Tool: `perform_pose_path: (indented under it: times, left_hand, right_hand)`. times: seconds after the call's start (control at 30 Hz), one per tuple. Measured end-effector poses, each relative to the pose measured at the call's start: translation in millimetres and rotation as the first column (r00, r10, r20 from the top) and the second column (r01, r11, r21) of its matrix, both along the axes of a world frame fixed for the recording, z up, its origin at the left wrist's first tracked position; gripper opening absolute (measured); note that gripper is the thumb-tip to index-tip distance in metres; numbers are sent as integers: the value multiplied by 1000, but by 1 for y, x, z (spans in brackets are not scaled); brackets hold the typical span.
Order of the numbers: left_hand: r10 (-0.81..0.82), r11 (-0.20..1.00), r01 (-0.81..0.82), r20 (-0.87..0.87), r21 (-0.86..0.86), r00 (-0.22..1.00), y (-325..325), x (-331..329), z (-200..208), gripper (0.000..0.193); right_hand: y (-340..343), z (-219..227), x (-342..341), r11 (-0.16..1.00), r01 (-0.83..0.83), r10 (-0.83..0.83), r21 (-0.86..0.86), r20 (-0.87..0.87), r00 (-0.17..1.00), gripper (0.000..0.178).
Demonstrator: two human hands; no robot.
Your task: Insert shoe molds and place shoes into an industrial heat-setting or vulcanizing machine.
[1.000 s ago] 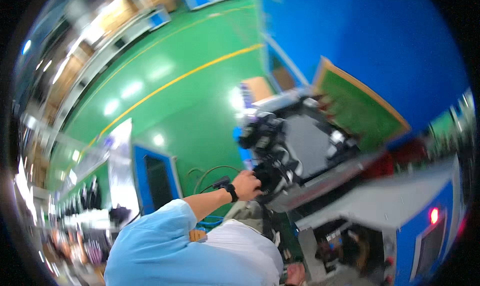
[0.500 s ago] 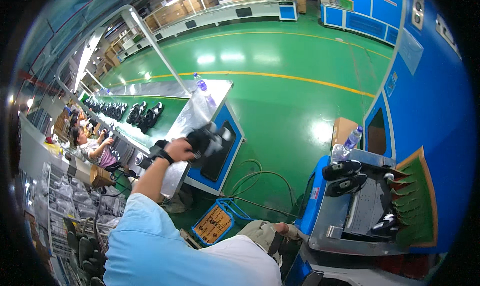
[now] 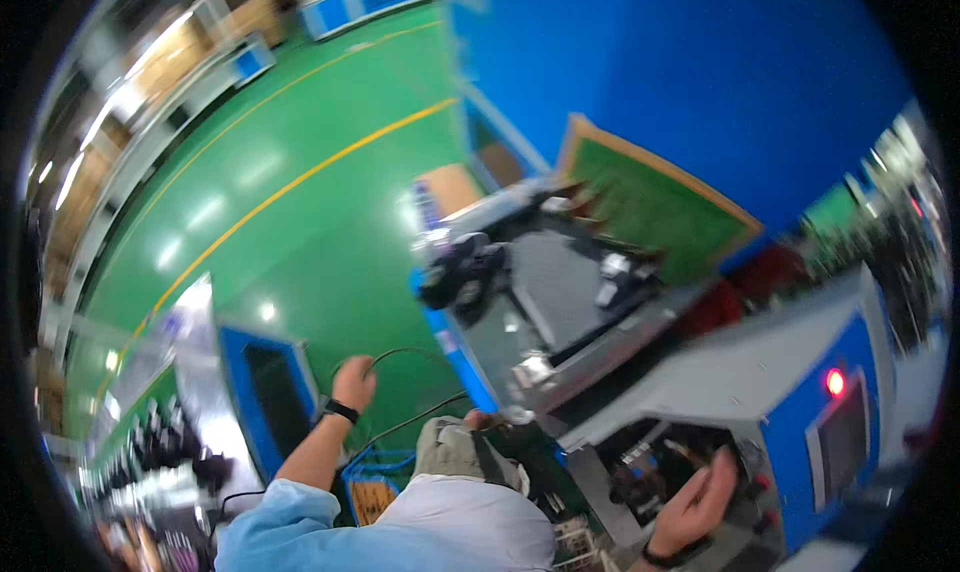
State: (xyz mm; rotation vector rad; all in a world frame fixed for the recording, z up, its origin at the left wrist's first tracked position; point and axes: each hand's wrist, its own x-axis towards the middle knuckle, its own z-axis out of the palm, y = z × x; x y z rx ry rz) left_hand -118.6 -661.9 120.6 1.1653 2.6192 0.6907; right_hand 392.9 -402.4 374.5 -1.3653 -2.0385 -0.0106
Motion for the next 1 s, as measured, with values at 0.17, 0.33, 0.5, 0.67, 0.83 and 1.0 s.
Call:
perform_pose_path:
  times: [0.17,0.33,0.5,0.67,0.83,1.0]
  left_hand:
    - [-645,759,642,257,108,720,283,151,-36,44]
    - [-236,932,354,605,-82,761,473,216,-81,109]
    - [-326,911,406,720,66,613,548,239,-109,126]
    - [-240,894,395,516,-214,822,542,247,-103,73]
    - [-249,955,182,967,236,48,442,206,10,49]
    - [-647,738,445,718,507,256,285,206,89,76]
  right_hand:
    - [89,61,-2,912,301,-388,279,346,854,56]
    - [103,38,-10,856,431,-515,284,412,752,51]
    - [99,42,-12,841,482,-539,245,456,708,52]
    - [108,45,-12,824,497,-566,272,432,702,53]
    - [113,48,-11,837,467,-545,287,343,765,47]
    - [59,10,-25,939,268,-277,215,13,961,62]
